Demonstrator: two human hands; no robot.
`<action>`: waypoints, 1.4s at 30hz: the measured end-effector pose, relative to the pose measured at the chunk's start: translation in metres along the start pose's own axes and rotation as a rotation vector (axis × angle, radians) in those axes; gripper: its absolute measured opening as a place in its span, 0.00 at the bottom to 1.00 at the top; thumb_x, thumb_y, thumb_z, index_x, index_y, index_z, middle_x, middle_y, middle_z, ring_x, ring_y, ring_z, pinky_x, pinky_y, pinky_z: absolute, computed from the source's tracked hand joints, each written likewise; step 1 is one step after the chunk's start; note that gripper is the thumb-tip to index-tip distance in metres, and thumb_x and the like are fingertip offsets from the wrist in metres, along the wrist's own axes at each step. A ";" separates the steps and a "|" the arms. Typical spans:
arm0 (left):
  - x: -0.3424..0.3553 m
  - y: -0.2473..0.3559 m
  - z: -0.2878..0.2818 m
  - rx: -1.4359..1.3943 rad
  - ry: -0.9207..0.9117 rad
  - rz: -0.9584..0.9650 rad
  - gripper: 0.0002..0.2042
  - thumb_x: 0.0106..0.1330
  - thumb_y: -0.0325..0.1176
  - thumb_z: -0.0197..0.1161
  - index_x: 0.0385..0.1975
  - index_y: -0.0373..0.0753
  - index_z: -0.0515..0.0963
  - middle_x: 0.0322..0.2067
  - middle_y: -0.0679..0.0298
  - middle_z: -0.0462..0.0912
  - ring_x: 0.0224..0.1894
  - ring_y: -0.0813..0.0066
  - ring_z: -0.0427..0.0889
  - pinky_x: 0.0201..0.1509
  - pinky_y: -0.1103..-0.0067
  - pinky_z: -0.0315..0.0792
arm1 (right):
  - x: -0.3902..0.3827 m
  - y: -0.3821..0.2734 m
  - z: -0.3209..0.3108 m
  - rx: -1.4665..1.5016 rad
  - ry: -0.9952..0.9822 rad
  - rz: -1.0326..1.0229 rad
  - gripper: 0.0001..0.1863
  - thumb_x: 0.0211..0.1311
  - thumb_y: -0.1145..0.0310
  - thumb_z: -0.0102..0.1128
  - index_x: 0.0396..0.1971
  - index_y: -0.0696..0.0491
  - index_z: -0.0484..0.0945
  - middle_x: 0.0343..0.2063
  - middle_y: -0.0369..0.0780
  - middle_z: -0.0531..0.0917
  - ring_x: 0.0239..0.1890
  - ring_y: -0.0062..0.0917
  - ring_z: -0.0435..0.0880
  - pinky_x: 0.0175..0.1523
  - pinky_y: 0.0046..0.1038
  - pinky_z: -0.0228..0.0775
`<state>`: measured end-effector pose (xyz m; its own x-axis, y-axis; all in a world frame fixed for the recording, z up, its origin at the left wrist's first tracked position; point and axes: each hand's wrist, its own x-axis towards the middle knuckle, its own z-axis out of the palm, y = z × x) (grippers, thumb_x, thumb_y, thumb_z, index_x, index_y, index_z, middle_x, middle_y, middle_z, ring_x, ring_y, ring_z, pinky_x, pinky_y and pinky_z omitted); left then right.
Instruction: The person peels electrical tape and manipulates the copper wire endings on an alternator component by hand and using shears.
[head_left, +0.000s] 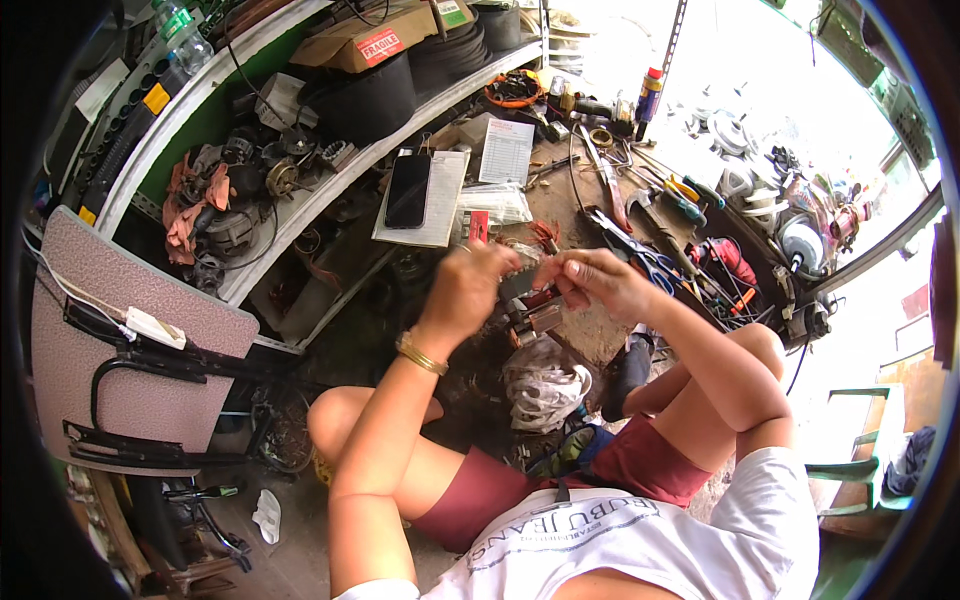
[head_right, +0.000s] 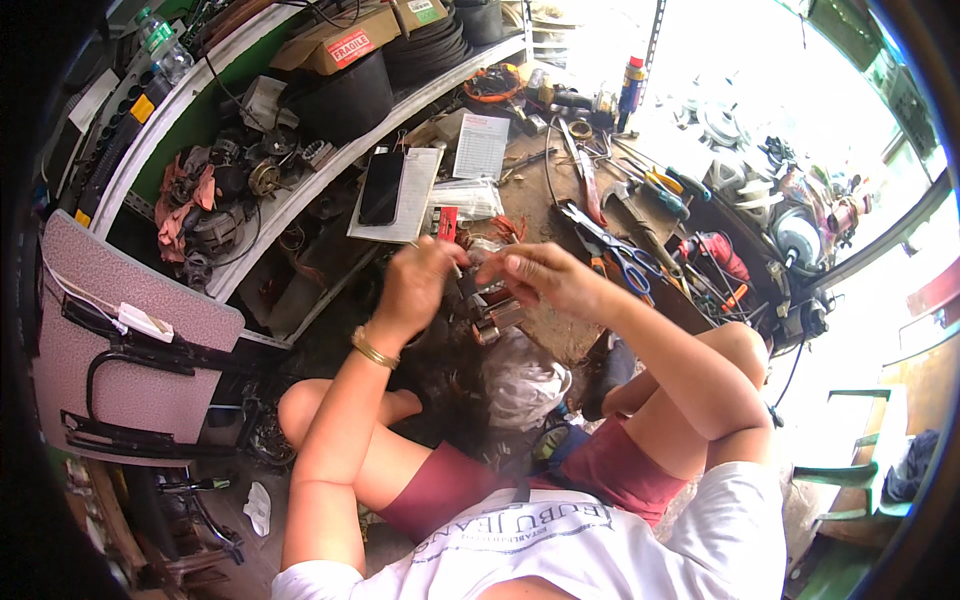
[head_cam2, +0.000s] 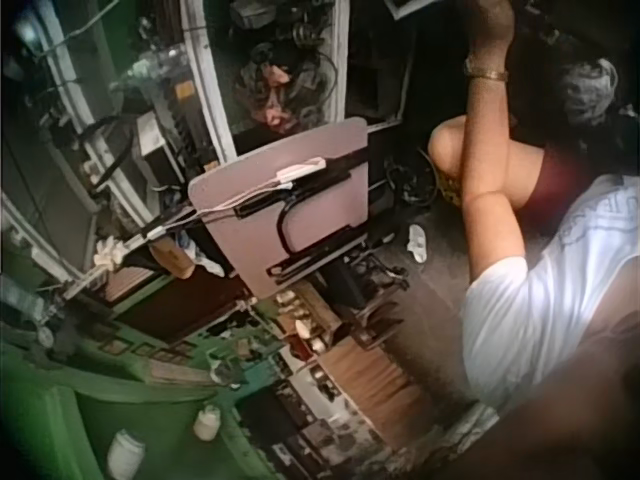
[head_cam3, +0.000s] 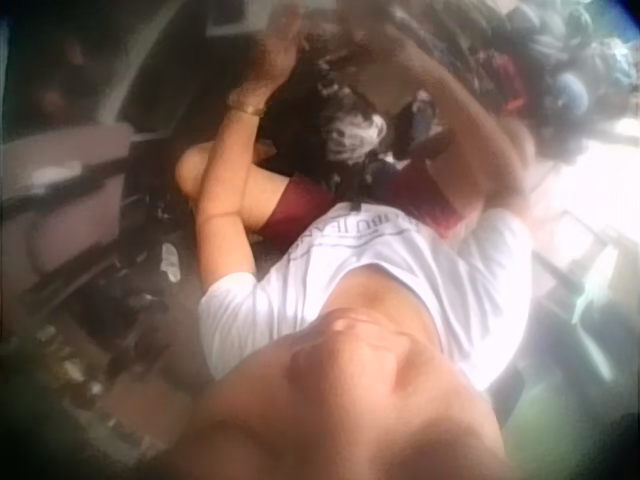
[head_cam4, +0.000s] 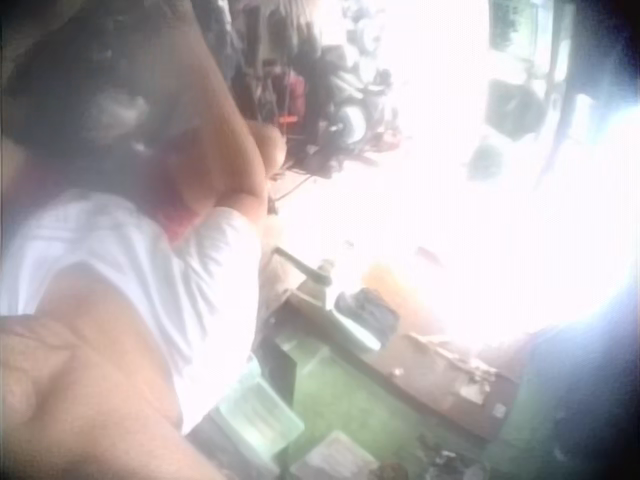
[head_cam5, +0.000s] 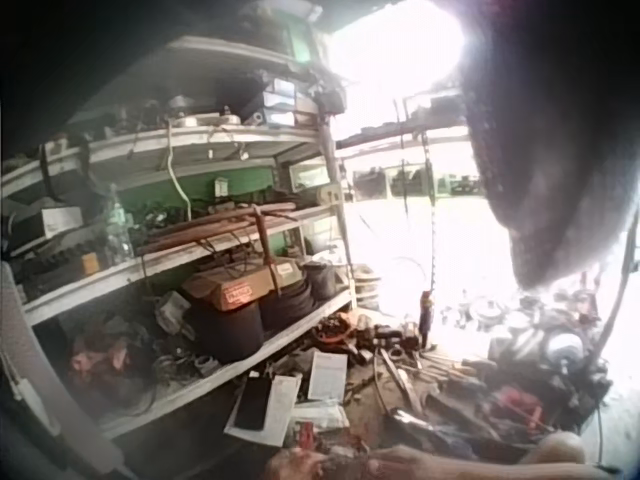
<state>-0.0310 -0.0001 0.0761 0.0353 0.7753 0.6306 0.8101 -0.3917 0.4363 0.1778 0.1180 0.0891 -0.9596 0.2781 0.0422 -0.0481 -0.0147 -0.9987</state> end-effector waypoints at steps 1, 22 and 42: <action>0.005 -0.003 -0.010 -0.075 0.038 -0.098 0.04 0.64 0.21 0.57 0.35 0.34 0.77 0.30 0.57 0.83 0.35 0.56 0.81 0.40 0.69 0.75 | -0.001 -0.001 -0.010 0.128 -0.068 0.051 0.20 0.76 0.55 0.46 0.44 0.57 0.80 0.25 0.29 0.76 0.24 0.16 0.65 0.34 0.19 0.62; -0.022 0.014 0.022 -1.497 0.428 -0.780 0.25 0.72 0.51 0.55 0.61 0.41 0.67 0.54 0.62 0.75 0.55 0.73 0.73 0.58 0.77 0.66 | 0.038 0.021 0.052 -0.715 0.454 -0.088 0.13 0.56 0.79 0.54 0.41 0.52 0.81 0.32 0.49 0.84 0.37 0.46 0.84 0.42 0.41 0.76; -0.031 -0.026 -0.004 -1.136 0.577 -0.998 0.15 0.75 0.46 0.48 0.25 0.49 0.65 0.22 0.76 0.66 0.17 0.89 0.58 0.18 0.88 0.49 | -0.051 0.111 -0.135 -1.309 0.488 0.354 0.27 0.56 0.65 0.66 0.56 0.50 0.70 0.48 0.49 0.78 0.54 0.46 0.75 0.57 0.40 0.68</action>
<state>-0.0551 -0.0159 0.0481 -0.6378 0.7554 -0.1502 -0.4635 -0.2206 0.8582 0.2592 0.2316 -0.0277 -0.6655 0.7450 0.0458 0.7090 0.6502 -0.2730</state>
